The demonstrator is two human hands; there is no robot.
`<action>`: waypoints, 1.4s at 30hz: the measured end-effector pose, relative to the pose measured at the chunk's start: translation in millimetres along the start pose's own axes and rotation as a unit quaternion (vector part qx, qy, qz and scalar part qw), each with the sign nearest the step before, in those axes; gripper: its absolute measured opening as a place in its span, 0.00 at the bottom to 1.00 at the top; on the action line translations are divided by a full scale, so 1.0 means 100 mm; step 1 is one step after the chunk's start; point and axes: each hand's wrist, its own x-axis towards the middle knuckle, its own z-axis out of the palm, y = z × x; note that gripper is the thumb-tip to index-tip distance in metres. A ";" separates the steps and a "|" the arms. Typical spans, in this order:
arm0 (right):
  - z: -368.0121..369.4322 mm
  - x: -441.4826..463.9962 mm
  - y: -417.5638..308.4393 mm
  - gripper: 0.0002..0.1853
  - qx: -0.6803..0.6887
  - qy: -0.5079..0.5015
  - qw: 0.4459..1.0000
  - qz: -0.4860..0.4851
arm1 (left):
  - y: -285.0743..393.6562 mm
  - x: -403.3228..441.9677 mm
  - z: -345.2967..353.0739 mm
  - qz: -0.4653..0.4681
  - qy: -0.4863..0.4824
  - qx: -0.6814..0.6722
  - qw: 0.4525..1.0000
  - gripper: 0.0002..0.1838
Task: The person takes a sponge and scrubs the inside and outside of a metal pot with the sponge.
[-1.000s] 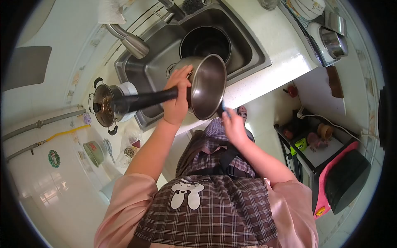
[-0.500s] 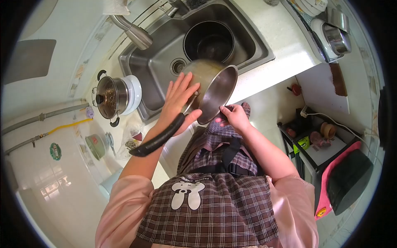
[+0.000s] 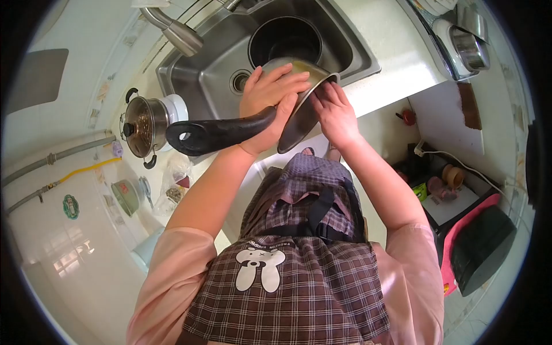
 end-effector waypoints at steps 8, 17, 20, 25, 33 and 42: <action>0.06 0.04 -0.77 0.21 0.508 -0.080 0.856 0.046 | -0.15 0.07 -0.01 0.024 0.004 -0.041 0.999 0.20; 0.38 0.00 -0.22 0.22 0.028 -0.109 0.993 -0.045 | -0.06 0.04 -0.06 0.018 -0.022 -0.055 0.998 0.18; 0.29 0.08 -0.48 0.20 0.373 -0.186 0.906 0.072 | -0.14 0.04 -0.07 0.020 0.000 -0.066 0.998 0.17; -0.03 -0.12 -0.69 0.28 0.489 -0.158 0.858 0.006 | -0.13 0.03 -0.06 0.025 0.006 -0.067 0.997 0.17; 0.14 -0.19 -0.26 0.29 -0.056 -0.190 0.980 -0.023 | -0.19 0.07 -0.05 0.024 0.037 -0.100 0.994 0.12; 0.15 -0.37 -0.51 0.39 0.195 -0.188 0.962 -0.036 | -0.10 0.13 -0.06 0.029 -0.025 -0.070 0.997 0.16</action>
